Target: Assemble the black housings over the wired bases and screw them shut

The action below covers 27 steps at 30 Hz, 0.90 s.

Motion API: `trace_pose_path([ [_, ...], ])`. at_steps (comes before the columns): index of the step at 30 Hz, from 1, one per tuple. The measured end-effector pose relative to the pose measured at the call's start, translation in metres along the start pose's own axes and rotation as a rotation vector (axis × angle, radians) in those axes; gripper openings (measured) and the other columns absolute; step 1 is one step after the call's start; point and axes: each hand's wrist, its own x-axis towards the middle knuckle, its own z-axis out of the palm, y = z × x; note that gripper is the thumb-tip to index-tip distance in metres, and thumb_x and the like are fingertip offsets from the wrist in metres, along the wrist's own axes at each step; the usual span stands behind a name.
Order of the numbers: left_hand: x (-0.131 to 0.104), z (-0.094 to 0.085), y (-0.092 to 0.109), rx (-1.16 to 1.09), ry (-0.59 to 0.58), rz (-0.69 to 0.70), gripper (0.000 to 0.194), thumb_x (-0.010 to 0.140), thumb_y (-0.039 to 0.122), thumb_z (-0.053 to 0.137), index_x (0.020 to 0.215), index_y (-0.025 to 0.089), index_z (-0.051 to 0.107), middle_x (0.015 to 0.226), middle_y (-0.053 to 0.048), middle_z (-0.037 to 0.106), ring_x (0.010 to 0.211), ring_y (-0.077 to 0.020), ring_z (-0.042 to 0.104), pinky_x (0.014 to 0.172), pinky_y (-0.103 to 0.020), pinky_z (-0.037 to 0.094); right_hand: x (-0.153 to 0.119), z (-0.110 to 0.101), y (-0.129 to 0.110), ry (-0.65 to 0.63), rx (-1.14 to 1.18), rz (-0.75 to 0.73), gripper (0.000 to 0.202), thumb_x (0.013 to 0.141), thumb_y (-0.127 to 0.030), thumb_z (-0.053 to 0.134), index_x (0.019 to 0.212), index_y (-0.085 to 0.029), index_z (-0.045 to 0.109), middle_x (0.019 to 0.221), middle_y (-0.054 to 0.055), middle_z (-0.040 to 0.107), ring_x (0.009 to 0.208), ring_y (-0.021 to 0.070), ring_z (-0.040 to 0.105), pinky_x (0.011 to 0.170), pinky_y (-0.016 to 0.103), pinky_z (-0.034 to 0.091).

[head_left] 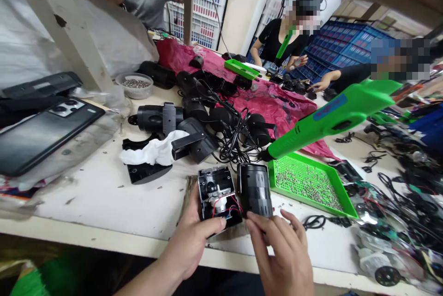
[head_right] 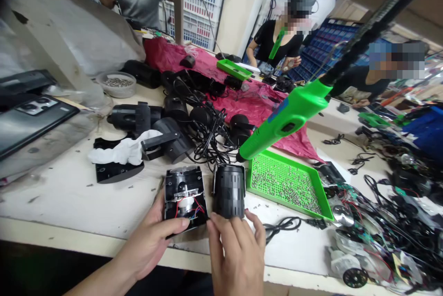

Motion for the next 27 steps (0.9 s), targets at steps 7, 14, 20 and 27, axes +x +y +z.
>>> trace_pose_path([
  [7,0.001,0.000,0.002,-0.029,-0.008,-0.034,0.081,0.056,0.006,0.066,0.132,0.027,0.049,0.106,-0.003,0.069,0.095,-0.0219,0.061,0.090,-0.035,0.043,0.019,0.023,0.002,0.048,-0.040,-0.002,0.010,0.092,-0.015,0.054,0.092,-0.021,0.062,0.072,-0.002,0.068,0.065,0.0129,0.061,0.089,0.037,0.041],
  [14,0.000,0.000,-0.001,0.014,-0.012,0.001,0.078,0.057,0.006,0.065,0.131,0.025,0.049,0.107,-0.003,0.068,0.103,-0.0237,0.059,0.092,-0.033,0.042,0.009,0.001,0.008,-0.219,-0.089,-0.058,0.020,0.094,-0.019,0.048,0.107,-0.017,0.064,0.071,0.002,0.061,0.064,0.0174,0.056,0.069,0.033,0.045],
  [20,-0.001,0.002,-0.006,0.015,0.009,0.066,0.071,0.061,0.009,0.066,0.128,0.024,0.048,0.116,-0.003,0.064,0.112,-0.0241,0.056,0.096,-0.033,0.042,0.009,-0.005,-0.001,-0.275,-0.116,-0.039,0.030,0.097,-0.017,0.035,0.117,-0.014,0.057,0.076,0.004,0.068,0.060,0.0168,0.063,0.056,0.029,0.048],
  [27,-0.001,-0.002,-0.017,0.075,-0.057,0.173,0.077,0.071,0.009,0.065,0.138,0.031,0.035,0.137,-0.002,0.051,0.125,-0.0222,0.048,0.105,-0.033,0.035,0.024,-0.001,-0.009,-0.350,0.014,0.290,0.016,0.093,-0.021,0.039,0.082,-0.022,0.051,0.052,-0.004,0.060,0.041,0.0156,0.059,0.041,0.025,0.035],
])
